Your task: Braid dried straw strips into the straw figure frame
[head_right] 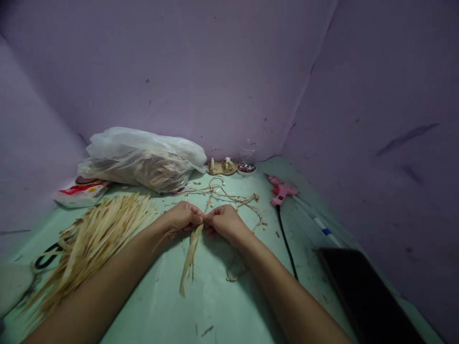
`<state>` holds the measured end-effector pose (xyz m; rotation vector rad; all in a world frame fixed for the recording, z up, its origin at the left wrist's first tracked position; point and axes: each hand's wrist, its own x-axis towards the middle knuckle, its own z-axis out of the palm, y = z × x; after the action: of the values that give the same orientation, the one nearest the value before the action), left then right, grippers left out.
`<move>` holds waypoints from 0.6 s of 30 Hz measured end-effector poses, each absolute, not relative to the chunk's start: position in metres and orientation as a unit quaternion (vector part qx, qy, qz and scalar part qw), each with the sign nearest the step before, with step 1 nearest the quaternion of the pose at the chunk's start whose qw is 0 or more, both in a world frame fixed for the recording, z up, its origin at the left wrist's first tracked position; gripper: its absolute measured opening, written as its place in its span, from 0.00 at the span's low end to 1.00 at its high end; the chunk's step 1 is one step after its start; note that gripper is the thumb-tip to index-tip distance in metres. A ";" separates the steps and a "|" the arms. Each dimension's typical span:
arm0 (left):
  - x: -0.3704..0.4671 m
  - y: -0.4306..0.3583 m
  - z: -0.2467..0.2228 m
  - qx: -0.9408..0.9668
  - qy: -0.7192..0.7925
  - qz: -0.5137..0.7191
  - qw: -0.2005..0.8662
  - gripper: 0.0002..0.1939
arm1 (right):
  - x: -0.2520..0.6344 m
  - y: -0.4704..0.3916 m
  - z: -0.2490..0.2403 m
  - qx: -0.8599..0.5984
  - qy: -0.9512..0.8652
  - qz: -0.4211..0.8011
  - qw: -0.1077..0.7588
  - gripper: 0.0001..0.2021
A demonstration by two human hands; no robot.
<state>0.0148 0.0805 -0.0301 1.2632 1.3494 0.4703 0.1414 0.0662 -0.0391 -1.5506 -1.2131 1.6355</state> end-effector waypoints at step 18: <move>0.039 0.039 -0.005 0.740 0.648 0.034 0.178 0.10 | 0.147 0.069 -0.049 -0.542 -0.410 0.666 0.307 0.04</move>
<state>0.0386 0.0386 -0.0051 2.0928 1.8342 0.0961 0.1466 0.0691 -0.0488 -1.4331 -1.0835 1.7624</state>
